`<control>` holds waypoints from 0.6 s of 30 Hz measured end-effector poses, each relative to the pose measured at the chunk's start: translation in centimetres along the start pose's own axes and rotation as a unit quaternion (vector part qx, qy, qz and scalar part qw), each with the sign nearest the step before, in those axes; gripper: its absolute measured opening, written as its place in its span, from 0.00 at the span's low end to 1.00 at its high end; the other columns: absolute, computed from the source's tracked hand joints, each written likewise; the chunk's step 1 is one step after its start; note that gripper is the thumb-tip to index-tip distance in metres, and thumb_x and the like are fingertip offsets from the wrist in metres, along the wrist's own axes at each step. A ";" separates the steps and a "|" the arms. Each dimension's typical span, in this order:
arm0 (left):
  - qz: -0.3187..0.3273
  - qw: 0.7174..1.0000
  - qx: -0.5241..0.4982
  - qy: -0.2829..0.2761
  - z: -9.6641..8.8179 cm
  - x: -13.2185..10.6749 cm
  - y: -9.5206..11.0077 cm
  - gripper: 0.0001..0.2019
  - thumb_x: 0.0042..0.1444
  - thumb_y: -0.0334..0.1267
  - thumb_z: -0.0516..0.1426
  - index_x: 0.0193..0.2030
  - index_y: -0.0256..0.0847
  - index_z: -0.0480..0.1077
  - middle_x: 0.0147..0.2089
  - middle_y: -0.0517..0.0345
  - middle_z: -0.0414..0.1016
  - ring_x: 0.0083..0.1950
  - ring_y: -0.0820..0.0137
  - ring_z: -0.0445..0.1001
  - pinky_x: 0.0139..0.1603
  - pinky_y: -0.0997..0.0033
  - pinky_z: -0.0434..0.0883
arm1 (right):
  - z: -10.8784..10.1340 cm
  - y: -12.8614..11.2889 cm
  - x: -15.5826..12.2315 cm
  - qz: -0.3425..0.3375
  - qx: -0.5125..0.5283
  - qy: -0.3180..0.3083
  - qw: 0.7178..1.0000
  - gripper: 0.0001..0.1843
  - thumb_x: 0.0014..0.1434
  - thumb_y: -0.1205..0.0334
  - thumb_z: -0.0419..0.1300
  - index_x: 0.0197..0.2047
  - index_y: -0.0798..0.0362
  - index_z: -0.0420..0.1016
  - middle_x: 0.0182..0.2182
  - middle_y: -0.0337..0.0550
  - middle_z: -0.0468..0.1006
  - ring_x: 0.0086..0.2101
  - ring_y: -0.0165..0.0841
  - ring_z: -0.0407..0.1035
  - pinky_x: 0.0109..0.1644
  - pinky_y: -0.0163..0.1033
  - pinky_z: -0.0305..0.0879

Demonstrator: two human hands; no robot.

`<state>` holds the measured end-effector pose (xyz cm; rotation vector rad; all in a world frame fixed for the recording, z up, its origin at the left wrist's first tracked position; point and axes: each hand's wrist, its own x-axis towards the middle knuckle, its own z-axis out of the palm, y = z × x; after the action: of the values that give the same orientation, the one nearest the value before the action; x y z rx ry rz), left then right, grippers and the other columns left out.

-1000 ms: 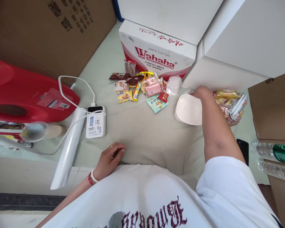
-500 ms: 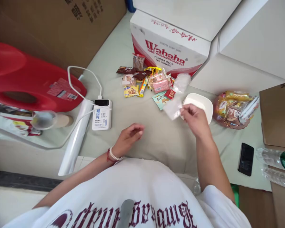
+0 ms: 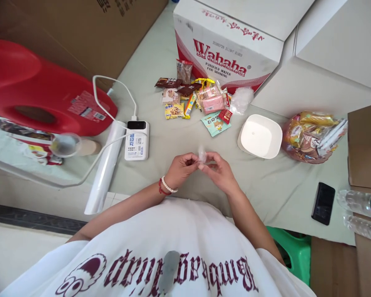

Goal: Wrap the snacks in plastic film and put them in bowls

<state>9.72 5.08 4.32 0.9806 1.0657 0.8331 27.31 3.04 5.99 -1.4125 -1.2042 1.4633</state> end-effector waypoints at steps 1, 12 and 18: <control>0.005 1.000 -0.002 -0.004 -0.3 -0.1 0.0 0.18 0.49 0.53 0.68 0.30 0.38 0.75 0.27 0.62 0.69 0.30 0.74 0.62 0.32 0.72 0.61 | 0.5 0.1 0.2 0.010 0.023 -0.017 1.000 0.20 0.56 0.44 0.71 0.45 0.47 0.78 0.41 0.41 0.80 0.42 0.34 0.72 0.47 0.40 0.70; -0.050 0.998 0.007 0.028 -4.1 -1.5 0.5 0.16 0.49 0.51 0.68 0.33 0.38 0.79 0.25 0.63 0.69 0.26 0.76 0.59 0.30 0.72 0.59 | -0.8 -0.1 0.4 0.059 0.080 -0.017 0.995 0.17 0.54 0.46 0.73 0.42 0.47 0.80 0.37 0.40 0.76 0.39 0.32 0.69 0.41 0.38 0.71; -0.031 0.999 -0.020 0.026 -3.6 -1.2 0.3 0.22 0.45 0.55 0.71 0.28 0.38 0.73 0.26 0.63 0.70 0.29 0.75 0.63 0.33 0.72 0.62 | 1.8 0.5 1.0 0.054 0.103 -0.007 0.993 0.18 0.52 0.47 0.74 0.37 0.48 0.78 0.29 0.35 0.74 0.31 0.29 0.66 0.37 0.36 0.67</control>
<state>5.93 4.91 4.34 0.8927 1.1149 0.8297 25.46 3.60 5.11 -1.3453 -0.9655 1.6252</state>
